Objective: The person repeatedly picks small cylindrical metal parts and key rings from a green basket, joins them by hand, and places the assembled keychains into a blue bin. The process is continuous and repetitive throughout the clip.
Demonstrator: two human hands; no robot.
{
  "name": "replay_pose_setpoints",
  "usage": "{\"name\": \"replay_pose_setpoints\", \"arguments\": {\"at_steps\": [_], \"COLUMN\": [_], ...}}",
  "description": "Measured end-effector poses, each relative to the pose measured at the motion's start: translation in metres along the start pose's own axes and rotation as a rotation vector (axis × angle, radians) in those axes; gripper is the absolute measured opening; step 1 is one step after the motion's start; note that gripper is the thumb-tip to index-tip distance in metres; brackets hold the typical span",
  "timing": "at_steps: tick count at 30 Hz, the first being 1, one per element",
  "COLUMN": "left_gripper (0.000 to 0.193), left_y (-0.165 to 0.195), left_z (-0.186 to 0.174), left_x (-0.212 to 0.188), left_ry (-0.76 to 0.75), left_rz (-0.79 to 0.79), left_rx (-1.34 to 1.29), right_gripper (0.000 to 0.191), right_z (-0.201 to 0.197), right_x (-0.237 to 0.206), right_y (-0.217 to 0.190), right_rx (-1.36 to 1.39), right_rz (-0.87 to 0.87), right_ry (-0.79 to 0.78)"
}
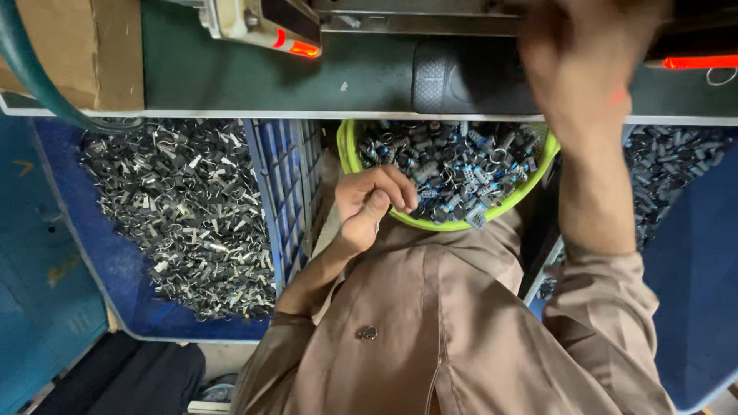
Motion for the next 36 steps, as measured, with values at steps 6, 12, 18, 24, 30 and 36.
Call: {"name": "replay_pose_setpoints", "arguments": {"at_steps": [6, 12, 18, 24, 30, 36], "left_gripper": [0.025, 0.023, 0.028, 0.024, 0.018, 0.017], "left_y": [0.020, 0.033, 0.036, 0.057, 0.084, 0.010], "left_z": [0.007, 0.027, 0.031, 0.033, -0.035, -0.012], "left_x": [0.017, 0.022, 0.025, 0.020, 0.005, 0.012], "left_ry": [-0.035, 0.094, -0.021, -0.066, 0.056, -0.198], "left_rz": [0.005, 0.302, 0.742, 0.761, 0.410, 0.063], "left_rx": [0.064, 0.624, 0.934, 0.863, 0.039, 0.751], "right_gripper": [0.054, 0.024, 0.030, 0.024, 0.021, 0.019], "right_z": [0.020, 0.059, 0.068, 0.088, 0.072, 0.035], "right_x": [-0.068, -0.142, -0.161, -0.155, -0.126, -0.031], "right_y": [-0.073, -0.078, -0.073, -0.070, -0.069, 0.004], "right_rx": [0.678, 1.174, 1.355, 1.772, 1.830, 0.487], "right_rz": [0.219, 0.798, 0.904, 1.256, 1.233, 0.329], "right_ry": [-0.241, 0.124, 0.227, 0.099, 0.152, 0.520]}}
Point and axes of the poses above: each hand's wrist, its own x-axis towards the middle knuckle, its own z-axis out of the palm, y = z × x, the point moved 4 cm from there along x, towards the middle knuckle, and after that the axes turned 8 degrees about y, right-handed, at the moved point
